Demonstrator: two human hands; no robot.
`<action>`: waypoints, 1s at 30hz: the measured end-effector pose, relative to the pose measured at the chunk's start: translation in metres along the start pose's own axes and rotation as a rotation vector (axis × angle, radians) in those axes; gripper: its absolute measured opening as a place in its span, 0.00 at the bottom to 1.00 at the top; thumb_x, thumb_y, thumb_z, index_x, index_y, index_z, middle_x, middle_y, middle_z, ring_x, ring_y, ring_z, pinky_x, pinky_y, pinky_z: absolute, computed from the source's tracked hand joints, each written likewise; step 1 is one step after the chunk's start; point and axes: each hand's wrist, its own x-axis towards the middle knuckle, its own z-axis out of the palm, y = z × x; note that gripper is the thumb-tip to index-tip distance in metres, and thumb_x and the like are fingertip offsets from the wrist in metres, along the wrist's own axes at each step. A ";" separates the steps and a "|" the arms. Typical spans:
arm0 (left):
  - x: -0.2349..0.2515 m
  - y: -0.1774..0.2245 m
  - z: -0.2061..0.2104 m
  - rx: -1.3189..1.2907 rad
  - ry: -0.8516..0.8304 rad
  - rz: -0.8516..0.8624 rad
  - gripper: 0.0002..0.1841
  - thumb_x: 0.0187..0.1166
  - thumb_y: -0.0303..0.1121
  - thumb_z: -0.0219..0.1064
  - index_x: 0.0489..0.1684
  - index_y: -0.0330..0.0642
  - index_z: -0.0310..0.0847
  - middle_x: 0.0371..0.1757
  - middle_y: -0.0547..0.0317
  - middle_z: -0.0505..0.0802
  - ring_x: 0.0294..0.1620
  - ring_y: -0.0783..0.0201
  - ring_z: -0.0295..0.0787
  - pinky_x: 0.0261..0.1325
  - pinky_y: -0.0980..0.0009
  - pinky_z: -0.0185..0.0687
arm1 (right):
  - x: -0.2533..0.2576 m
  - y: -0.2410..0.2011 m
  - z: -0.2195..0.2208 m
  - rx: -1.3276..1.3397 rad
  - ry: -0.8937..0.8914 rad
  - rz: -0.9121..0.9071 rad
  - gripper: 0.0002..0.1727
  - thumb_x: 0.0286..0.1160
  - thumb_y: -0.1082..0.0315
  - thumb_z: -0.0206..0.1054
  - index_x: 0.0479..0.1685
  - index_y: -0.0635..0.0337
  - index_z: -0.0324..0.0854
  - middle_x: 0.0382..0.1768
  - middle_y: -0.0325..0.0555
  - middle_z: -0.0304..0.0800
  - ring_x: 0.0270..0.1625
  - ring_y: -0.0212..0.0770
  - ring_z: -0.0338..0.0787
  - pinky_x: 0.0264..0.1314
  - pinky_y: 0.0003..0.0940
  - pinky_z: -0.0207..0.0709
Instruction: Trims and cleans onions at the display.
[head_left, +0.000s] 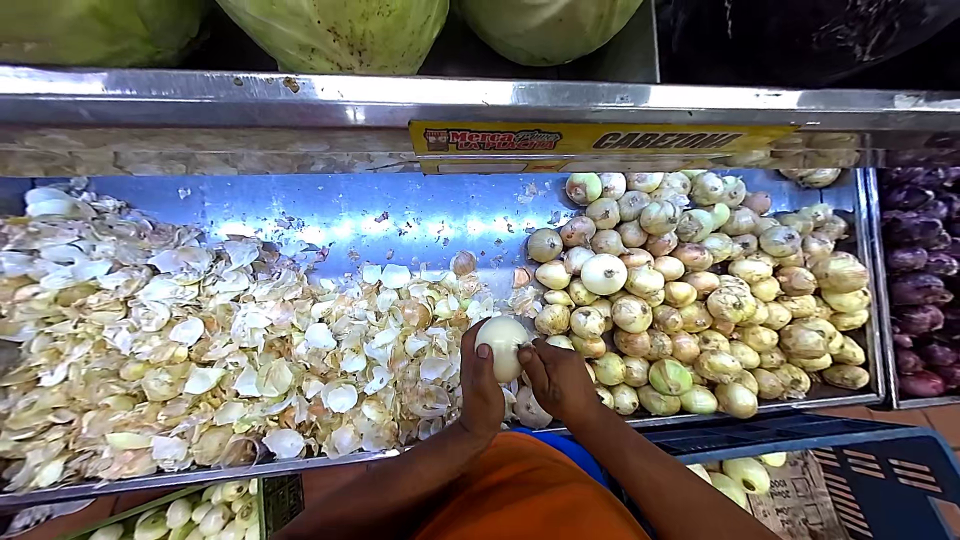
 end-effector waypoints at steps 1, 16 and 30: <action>0.001 -0.004 -0.002 0.038 -0.025 0.076 0.42 0.80 0.74 0.46 0.82 0.50 0.65 0.69 0.57 0.85 0.65 0.63 0.85 0.66 0.61 0.85 | 0.000 0.000 0.003 0.052 0.001 0.008 0.41 0.91 0.34 0.32 0.20 0.53 0.77 0.12 0.37 0.71 0.16 0.37 0.78 0.17 0.40 0.73; 0.019 0.017 -0.013 -0.471 -0.040 -0.632 0.40 0.88 0.66 0.29 0.68 0.42 0.75 0.50 0.32 0.90 0.37 0.44 0.92 0.34 0.54 0.90 | 0.047 0.020 -0.090 0.451 0.012 0.627 0.22 0.74 0.65 0.77 0.64 0.58 0.77 0.32 0.48 0.88 0.27 0.45 0.87 0.30 0.45 0.86; -0.027 0.021 0.064 0.347 -1.298 -0.694 0.32 0.88 0.51 0.58 0.87 0.42 0.63 0.74 0.51 0.86 0.69 0.55 0.87 0.75 0.54 0.82 | -0.234 0.125 -0.180 0.822 -0.103 1.128 0.45 0.56 0.37 0.78 0.79 0.38 0.69 0.28 0.37 0.84 0.12 0.27 0.68 0.12 0.24 0.64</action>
